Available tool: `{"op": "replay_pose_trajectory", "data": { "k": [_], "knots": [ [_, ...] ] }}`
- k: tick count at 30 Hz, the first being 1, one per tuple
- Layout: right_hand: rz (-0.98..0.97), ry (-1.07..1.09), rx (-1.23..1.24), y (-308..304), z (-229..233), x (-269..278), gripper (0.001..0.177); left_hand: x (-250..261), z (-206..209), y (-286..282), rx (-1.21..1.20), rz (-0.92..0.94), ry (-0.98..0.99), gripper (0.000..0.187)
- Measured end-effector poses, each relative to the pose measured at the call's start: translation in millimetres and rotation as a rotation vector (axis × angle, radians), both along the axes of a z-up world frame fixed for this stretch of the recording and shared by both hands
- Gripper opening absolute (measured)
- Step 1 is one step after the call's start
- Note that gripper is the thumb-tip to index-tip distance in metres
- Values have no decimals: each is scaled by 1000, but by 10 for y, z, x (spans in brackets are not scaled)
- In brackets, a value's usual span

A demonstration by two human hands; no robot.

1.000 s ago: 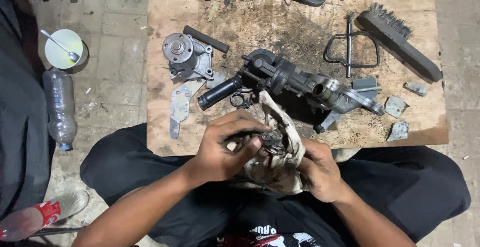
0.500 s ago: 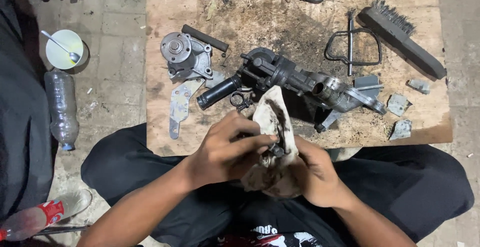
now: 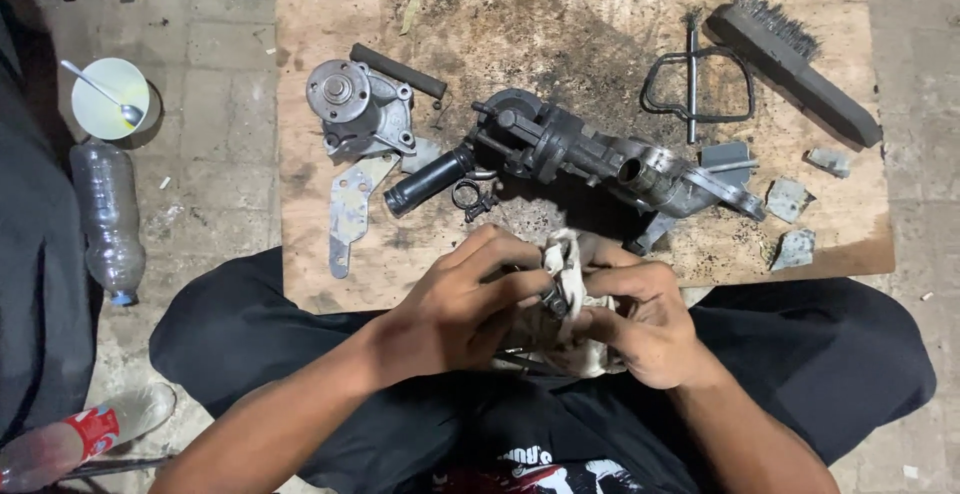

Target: The person sits on the floor and cleans various mechanical parts, including a carburetor and small metal rings, using a white cloth. They wipe the components thoroughly and then use a wire brush to scrub the carburetor.

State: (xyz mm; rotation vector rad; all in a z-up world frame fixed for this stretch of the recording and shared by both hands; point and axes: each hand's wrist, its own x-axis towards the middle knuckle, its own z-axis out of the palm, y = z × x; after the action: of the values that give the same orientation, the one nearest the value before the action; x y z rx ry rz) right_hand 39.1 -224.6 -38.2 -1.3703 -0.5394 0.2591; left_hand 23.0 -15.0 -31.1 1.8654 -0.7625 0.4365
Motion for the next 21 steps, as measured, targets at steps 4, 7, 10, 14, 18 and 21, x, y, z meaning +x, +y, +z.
{"op": "replay_pose_trajectory", "data": {
  "k": [4,7,10,14,18,21],
  "knots": [
    [-216,324,290,35,-228,-45,7,9,-215,-5,-49,4,-123,13],
    [-384,376,344,111,-126,-37,8,13,-234,22,-49,-22,-210,14],
    [-411,225,252,20,-191,-79,16,1,-224,-10,-110,-5,-183,14],
    [-536,213,268,-56,-203,-34,33,-25,-149,-17,-257,61,-49,12],
    [-525,170,217,-149,-260,-47,39,-25,-96,6,-294,138,33,15],
    [-225,-631,2,-251,-124,-98,87,-42,-51,28,-305,187,114,17]
  ]
}}
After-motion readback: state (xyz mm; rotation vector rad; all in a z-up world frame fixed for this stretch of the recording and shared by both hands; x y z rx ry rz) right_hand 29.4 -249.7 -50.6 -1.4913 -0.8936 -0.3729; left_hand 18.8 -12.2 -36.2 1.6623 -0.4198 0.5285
